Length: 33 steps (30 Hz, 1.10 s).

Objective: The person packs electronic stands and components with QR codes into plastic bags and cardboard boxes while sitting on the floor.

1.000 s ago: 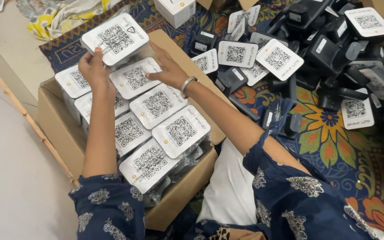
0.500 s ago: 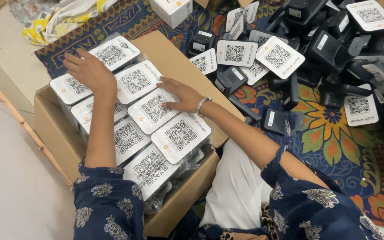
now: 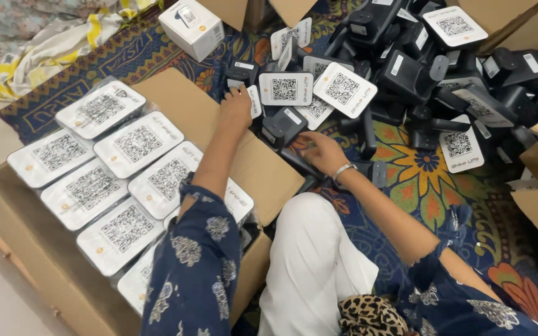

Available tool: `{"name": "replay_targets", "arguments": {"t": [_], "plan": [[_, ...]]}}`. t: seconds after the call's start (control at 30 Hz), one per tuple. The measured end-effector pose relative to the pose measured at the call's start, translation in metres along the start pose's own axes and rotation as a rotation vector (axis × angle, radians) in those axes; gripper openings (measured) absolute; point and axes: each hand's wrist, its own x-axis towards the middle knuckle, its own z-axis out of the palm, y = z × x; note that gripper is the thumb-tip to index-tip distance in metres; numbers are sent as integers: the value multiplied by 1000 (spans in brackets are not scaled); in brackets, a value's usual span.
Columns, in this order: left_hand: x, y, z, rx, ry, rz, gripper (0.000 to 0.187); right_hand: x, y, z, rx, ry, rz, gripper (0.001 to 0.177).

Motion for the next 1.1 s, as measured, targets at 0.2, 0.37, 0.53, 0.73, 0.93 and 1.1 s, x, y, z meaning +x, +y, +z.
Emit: {"name": "replay_targets", "arguments": {"t": [0.2,0.37,0.53,0.73,0.93,1.1], "plan": [[39,-12,71,24,28,-99,111,29,14,7,-263,2,-99,59],[31,-9,42,-51,-165,-166,124,83,-13,57,-309,-28,-187,71],[32,-9,35,-80,-187,-143,131,116,-25,91,-373,5,-15,47],[20,4,32,-39,-279,-57,125,91,26,86,-522,-12,-84,38],[-25,100,33,50,-277,236,132,8,60,9,-624,-55,-31,60],[-57,231,68,-76,-238,491,129,-70,130,-73,-608,-89,104,48]]}}
